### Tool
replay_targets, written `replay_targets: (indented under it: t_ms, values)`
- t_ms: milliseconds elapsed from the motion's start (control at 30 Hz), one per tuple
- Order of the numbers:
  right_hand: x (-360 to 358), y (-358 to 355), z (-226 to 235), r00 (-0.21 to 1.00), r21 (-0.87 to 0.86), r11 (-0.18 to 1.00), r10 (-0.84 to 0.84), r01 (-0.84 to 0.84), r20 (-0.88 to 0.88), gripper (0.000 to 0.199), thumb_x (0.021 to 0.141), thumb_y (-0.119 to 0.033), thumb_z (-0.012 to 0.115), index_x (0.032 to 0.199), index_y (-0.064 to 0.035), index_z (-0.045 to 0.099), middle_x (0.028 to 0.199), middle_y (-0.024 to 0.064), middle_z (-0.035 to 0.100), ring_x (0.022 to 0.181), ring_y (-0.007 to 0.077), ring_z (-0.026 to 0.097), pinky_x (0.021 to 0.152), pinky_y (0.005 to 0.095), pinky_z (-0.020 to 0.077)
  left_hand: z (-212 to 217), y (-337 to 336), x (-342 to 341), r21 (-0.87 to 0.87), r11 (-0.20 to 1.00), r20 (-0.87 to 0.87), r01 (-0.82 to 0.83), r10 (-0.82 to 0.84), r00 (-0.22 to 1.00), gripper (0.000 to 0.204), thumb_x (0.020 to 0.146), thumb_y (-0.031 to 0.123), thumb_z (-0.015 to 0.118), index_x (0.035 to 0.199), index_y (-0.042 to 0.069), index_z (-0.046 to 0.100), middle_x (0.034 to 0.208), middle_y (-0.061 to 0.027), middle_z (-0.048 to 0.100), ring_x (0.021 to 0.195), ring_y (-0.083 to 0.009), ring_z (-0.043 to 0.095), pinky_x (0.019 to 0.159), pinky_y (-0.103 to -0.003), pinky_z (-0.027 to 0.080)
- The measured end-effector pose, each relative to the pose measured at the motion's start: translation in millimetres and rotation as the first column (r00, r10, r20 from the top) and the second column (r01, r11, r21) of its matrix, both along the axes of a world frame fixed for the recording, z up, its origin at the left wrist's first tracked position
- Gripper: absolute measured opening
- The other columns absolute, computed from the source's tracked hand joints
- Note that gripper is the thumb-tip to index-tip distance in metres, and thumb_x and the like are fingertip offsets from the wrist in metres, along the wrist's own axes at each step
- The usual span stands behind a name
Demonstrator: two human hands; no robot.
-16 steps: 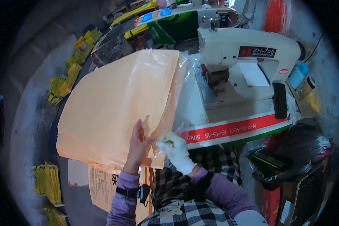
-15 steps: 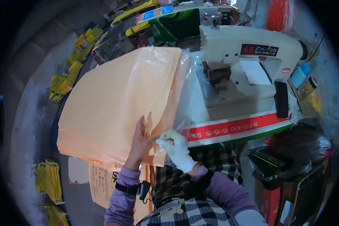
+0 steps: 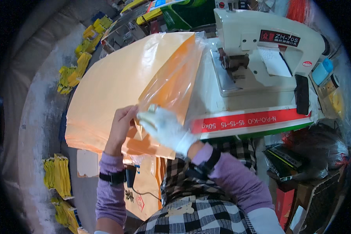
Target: Sewing and folding industrial-sized plastic/woven bags using a workstation sewing machine.
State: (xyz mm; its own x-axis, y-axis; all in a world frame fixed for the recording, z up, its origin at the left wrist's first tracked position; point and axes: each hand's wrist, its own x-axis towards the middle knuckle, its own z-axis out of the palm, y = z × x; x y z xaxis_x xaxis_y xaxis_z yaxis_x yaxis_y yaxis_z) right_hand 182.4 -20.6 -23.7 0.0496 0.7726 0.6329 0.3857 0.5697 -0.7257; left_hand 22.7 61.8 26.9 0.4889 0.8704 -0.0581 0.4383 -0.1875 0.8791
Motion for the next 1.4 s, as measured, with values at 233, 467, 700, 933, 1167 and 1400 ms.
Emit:
replay_targets:
  t_ms: [233,467,700,933,1167,1400]
  values:
    - [-12,-27,-17,0.842,-0.137,0.84,0.536,-0.525,0.059,0.02,0.088,-0.028,0.055,0.089,-0.0094,0.063,0.078,0.0147,0.057,0.078,0.0344,0.058,0.072,0.0428,0.0461,30,-93,-50,0.204,0.97,-0.397,0.132,-0.042,0.917,0.014,0.087,0.013,0.068,0.096,0.002,0.07,0.06,-0.0125,0.059,0.051,-0.0142,0.056,0.051,-0.031,0.045]
    - [111,25,-82,0.851,-0.548,0.804,0.106,0.231,0.514,0.028,0.093,-0.028,0.058,0.111,-0.009,0.066,0.108,0.0104,0.066,0.099,0.0255,0.064,0.084,0.0404,0.0515,66,-210,-142,0.503,0.803,-0.703,0.319,0.165,0.692,0.037,0.081,-0.003,0.061,0.113,0.011,0.071,0.057,-0.0114,0.05,0.047,-0.0232,0.047,0.047,-0.036,0.039]
    - [133,0,-41,0.661,-0.156,0.696,-0.716,0.701,-0.223,0.044,0.076,-0.013,0.079,0.113,-0.0016,0.058,0.103,0.0101,0.061,0.094,0.0243,0.059,0.088,0.0359,0.0471,55,-216,-150,0.5,0.846,-0.277,-0.188,0.361,0.891,0.03,0.083,-0.012,0.053,0.105,-0.001,0.072,0.086,-0.0132,0.067,0.075,-0.0164,0.062,0.065,-0.026,0.05]
    - [148,-15,-36,0.65,0.326,0.687,-0.724,0.649,0.233,0.022,0.079,-0.009,0.07,0.099,-0.0057,0.063,0.093,0.007,0.062,0.094,0.025,0.06,0.086,0.0347,0.0477,85,-199,-144,0.5,0.846,-0.37,-0.184,0.4,0.838,0.014,0.086,-0.004,0.059,0.095,-0.005,0.07,0.087,-0.0125,0.068,0.075,-0.0167,0.061,0.063,-0.029,0.049]
    - [158,12,-73,0.787,0.016,0.792,-0.603,0.61,-0.132,0.008,0.074,-0.009,0.064,0.079,-0.0033,0.066,0.071,0.0153,0.065,0.06,0.0302,0.062,0.059,0.035,0.0502,51,-194,-192,0.566,0.824,-0.418,-0.033,0.321,0.85,0.009,0.081,-0.001,0.067,0.088,0.004,0.07,0.071,-0.0094,0.063,0.058,-0.0167,0.057,0.055,-0.031,0.046]
    - [174,11,-18,0.607,0.225,0.825,-0.541,0.519,0.582,0.032,0.074,-0.021,0.067,0.104,-0.0101,0.062,0.115,0.0128,0.058,0.106,0.0335,0.056,0.093,0.0424,0.0419,56,-228,-182,0.404,0.828,-0.788,0.39,0.098,0.608,0.045,0.08,0.0,0.065,0.122,0.015,0.065,0.075,-0.0113,0.064,0.06,-0.0273,0.061,0.054,-0.037,0.049]
